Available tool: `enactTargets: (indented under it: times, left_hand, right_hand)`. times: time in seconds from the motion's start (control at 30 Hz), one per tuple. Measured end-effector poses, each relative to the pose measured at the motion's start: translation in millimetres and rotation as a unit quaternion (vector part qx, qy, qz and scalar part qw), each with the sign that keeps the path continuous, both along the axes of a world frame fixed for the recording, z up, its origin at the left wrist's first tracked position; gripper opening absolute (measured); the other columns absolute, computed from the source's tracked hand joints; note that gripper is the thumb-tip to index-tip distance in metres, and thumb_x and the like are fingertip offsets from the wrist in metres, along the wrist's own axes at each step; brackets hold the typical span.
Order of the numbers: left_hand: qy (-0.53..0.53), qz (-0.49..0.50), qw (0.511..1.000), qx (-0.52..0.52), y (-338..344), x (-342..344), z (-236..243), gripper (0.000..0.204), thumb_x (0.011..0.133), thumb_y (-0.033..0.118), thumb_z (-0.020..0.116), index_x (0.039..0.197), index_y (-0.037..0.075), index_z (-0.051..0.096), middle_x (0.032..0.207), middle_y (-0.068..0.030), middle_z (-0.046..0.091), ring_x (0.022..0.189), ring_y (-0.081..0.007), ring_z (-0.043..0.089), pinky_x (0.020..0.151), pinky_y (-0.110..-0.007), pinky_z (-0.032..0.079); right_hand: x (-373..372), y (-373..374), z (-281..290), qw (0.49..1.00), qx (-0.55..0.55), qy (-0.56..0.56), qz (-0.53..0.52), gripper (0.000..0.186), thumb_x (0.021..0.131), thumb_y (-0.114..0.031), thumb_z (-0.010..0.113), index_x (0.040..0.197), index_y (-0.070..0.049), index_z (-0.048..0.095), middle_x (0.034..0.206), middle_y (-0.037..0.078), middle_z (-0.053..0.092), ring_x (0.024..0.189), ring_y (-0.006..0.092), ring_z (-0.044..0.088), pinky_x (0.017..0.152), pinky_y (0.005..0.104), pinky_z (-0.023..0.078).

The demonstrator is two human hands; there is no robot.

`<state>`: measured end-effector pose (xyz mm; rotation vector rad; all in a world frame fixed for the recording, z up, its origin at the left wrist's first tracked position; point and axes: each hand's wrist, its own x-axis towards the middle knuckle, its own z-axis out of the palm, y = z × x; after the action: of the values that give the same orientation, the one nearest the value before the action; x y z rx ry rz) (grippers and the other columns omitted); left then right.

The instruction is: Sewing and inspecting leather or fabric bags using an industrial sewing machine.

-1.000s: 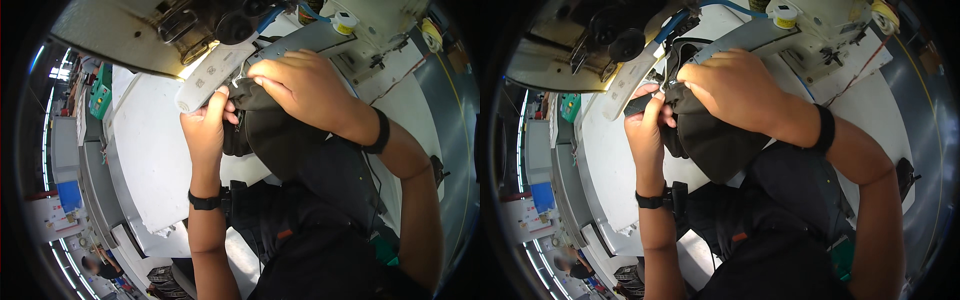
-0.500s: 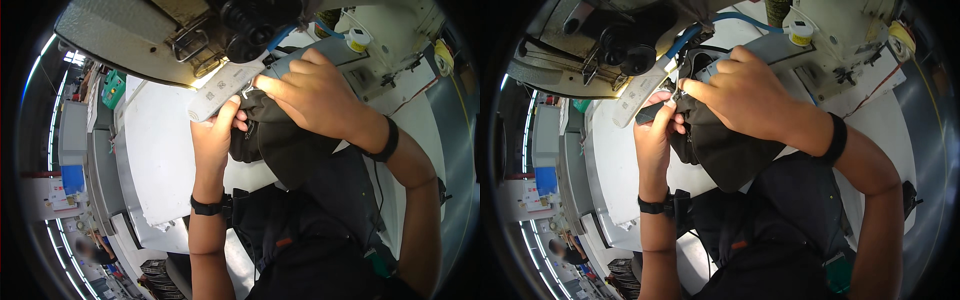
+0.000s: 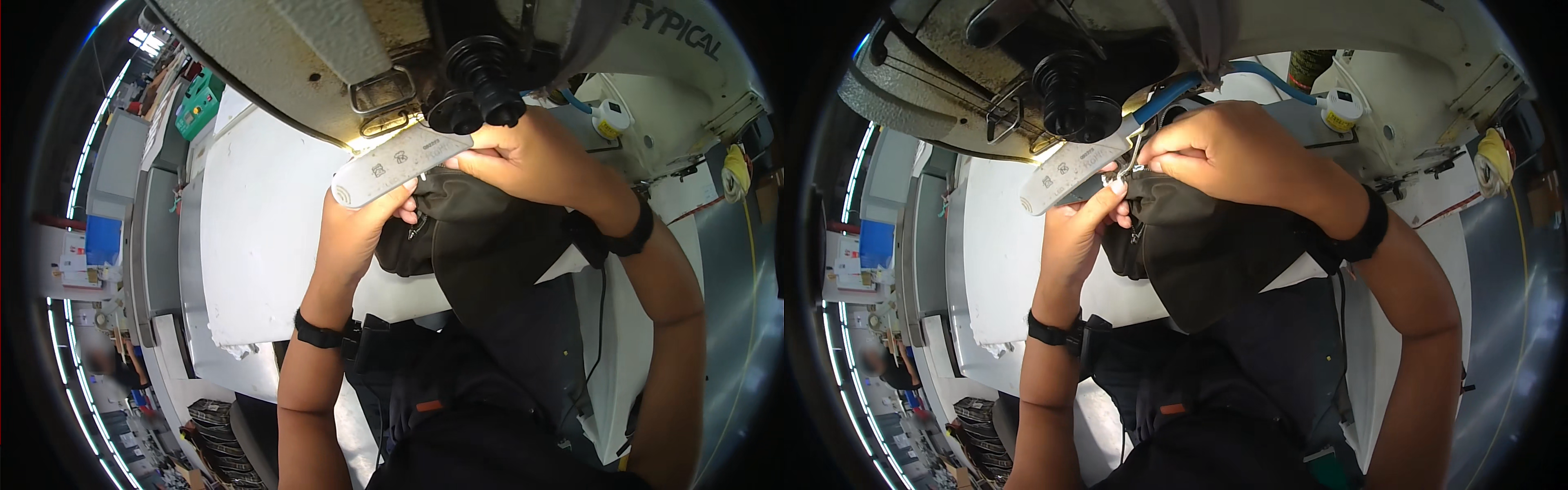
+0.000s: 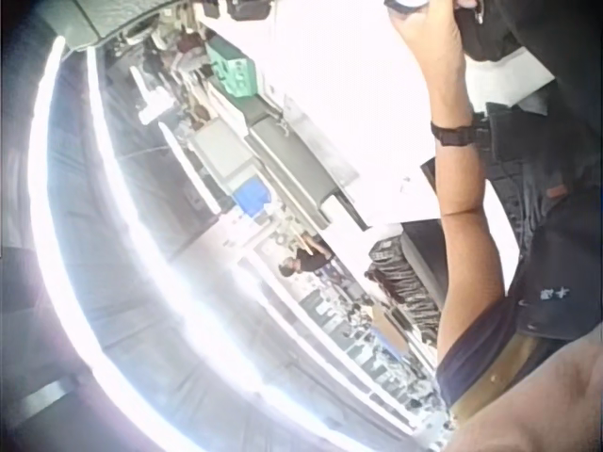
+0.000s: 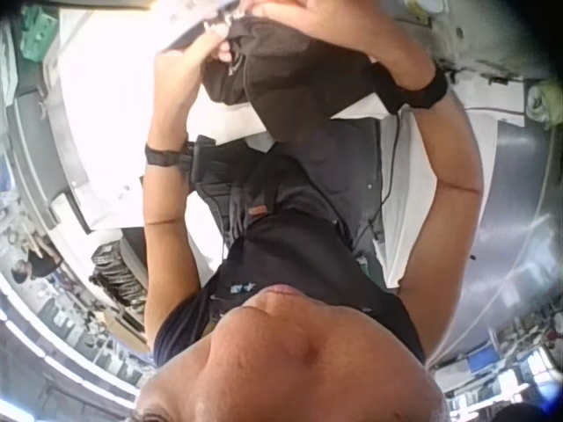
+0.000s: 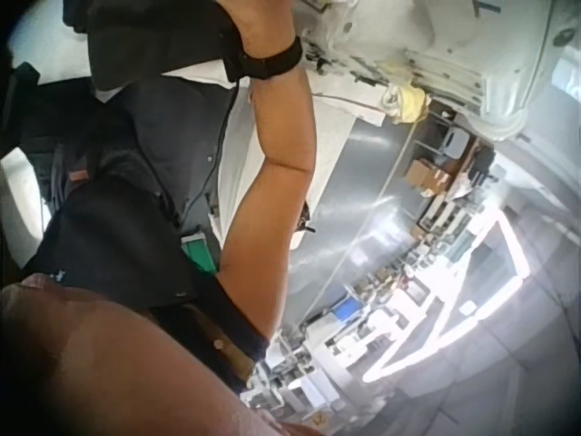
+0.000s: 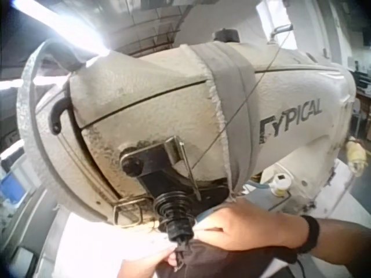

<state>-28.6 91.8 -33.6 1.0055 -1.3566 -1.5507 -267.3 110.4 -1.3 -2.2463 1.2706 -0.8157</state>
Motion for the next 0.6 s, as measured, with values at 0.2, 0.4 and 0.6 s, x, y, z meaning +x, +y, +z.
enactTargets:
  times: [0.2,0.4,0.6]
  left_hand:
    - [0.013,-0.017,1.0,0.017,-4,0,6,0.033,0.086,-0.001,0.074,0.116,-0.001,0.062,0.089,-0.0071,0.065,0.071,-0.0144,0.063,0.062,-0.027,0.054]
    - [0.016,-0.009,1.0,0.01,1,-3,8,0.029,0.087,0.0,0.073,0.115,-0.001,0.063,0.09,-0.0069,0.065,0.071,-0.0126,0.062,0.061,-0.027,0.053]
    - [0.01,-0.014,0.999,0.046,-3,0,15,0.03,0.088,0.001,0.073,0.116,-0.001,0.063,0.083,-0.0071,0.065,0.07,-0.0138,0.062,0.063,-0.027,0.053]
  right_hand:
    - [11,0,-5,0.997,0.024,-0.07,-0.037,0.014,0.088,-0.019,0.067,0.094,-0.01,0.076,0.085,0.008,0.073,0.074,0.0247,0.069,0.068,0.034,0.052]
    - [29,-1,-27,0.971,-0.18,-0.146,-0.058,0.009,0.084,-0.01,0.071,0.085,-0.002,0.068,0.086,0.01,0.069,0.075,0.0264,0.068,0.068,0.035,0.052]
    - [23,2,-22,0.984,-0.044,-0.165,-0.051,0.007,0.085,-0.01,0.071,0.087,-0.003,0.069,0.086,0.009,0.069,0.076,0.0256,0.067,0.069,0.0344,0.053]
